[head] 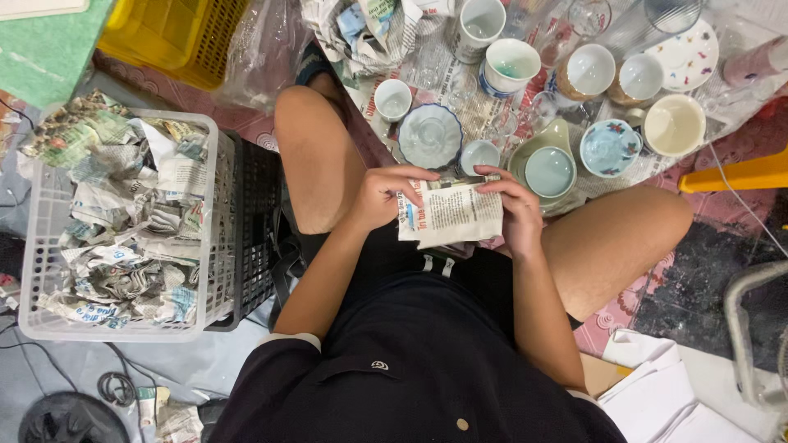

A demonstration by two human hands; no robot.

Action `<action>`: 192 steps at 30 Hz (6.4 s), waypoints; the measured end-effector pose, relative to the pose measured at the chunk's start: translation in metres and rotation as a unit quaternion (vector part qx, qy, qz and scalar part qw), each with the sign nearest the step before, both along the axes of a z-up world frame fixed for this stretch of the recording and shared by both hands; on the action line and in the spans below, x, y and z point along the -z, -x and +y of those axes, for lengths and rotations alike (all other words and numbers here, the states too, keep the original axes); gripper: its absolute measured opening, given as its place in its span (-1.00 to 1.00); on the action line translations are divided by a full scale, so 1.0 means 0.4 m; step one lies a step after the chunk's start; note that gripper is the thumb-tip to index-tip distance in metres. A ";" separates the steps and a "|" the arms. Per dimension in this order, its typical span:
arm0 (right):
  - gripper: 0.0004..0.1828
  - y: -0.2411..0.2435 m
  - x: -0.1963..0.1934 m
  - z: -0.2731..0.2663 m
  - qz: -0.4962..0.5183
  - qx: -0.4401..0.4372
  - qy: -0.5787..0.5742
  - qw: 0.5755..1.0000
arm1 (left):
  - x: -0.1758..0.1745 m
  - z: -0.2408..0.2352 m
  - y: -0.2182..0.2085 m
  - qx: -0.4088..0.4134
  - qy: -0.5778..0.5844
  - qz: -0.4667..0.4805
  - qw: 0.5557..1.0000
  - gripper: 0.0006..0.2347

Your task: The person sits on the floor and wraps individual ceramic cups with newspaper. They pick up a cup, fold a sheet of newspaper around it, and place the wrapped item into a nearby basket. The process is repeated for multiple cups.

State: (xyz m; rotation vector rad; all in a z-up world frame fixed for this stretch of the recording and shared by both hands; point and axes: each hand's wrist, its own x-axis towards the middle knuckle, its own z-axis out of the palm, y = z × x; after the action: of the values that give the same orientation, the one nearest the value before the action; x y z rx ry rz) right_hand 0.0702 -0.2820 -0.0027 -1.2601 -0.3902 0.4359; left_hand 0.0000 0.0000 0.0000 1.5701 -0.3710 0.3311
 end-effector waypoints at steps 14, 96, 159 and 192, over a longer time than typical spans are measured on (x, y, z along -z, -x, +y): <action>-0.74 0.031 -0.069 0.059 -0.271 0.078 0.201 0.938 | -0.123 -0.015 -0.003 -0.216 -0.154 -0.122 0.956 -0.72; -0.88 0.077 -0.220 0.397 -0.165 -0.152 0.146 0.964 | -0.097 0.201 0.306 -0.155 0.143 0.125 0.970 -0.83; -0.87 0.130 -0.015 0.219 -0.111 0.041 0.127 0.985 | -0.077 -0.026 0.183 -0.100 0.145 0.196 0.965 -0.79; -0.93 0.107 -0.046 0.218 -0.306 -0.047 0.114 0.944 | -0.139 -0.019 0.171 -0.151 -0.375 0.022 0.915 -0.31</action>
State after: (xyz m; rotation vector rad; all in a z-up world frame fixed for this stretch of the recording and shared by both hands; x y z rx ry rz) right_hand 0.0272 -0.1948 0.0158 -1.5999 -0.9506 0.1597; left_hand -0.0682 -0.0077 0.0558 2.3998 -0.2240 0.4170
